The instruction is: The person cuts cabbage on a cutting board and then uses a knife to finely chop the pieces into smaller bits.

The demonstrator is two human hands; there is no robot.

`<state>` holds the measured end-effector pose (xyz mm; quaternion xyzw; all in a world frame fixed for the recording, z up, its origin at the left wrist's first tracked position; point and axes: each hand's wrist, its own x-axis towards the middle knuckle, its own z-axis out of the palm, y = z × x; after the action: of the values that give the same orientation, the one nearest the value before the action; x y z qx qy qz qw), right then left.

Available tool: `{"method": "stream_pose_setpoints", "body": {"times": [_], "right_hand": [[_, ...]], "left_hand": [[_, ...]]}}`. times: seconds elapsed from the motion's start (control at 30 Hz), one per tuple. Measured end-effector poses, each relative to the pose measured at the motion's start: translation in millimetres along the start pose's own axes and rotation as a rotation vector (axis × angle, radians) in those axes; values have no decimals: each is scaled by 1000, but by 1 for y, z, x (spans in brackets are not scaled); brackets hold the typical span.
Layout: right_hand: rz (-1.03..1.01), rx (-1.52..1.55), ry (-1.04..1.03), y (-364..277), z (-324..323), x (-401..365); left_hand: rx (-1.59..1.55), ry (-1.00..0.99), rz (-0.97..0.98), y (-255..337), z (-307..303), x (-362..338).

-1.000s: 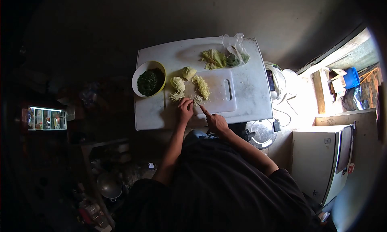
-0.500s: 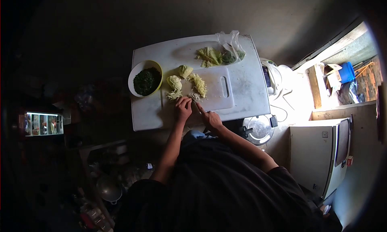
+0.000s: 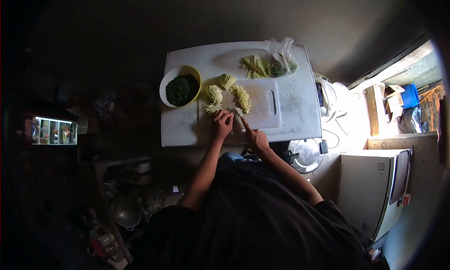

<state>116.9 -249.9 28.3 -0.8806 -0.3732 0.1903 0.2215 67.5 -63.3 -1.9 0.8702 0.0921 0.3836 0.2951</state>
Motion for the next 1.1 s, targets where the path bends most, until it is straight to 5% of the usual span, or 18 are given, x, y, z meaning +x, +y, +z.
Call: {"method": "stream_pose_setpoints", "body": {"times": [0.53,0.73,0.9,1.1], "right_hand": [[-8,-12,-68,-14,-4,-14],[-195,-38,158,2,17,0],[-53,-8,-42,-4,-6,-12],[16,-3,-25,-6,-6,5]], "left_hand": [[-34,-3,-39,-3,4,-4],[12,6,-13,-4,5,-4],[-10,5,-20,-3,2,-3],[-7,7,-30,-7,3,-4]]}}
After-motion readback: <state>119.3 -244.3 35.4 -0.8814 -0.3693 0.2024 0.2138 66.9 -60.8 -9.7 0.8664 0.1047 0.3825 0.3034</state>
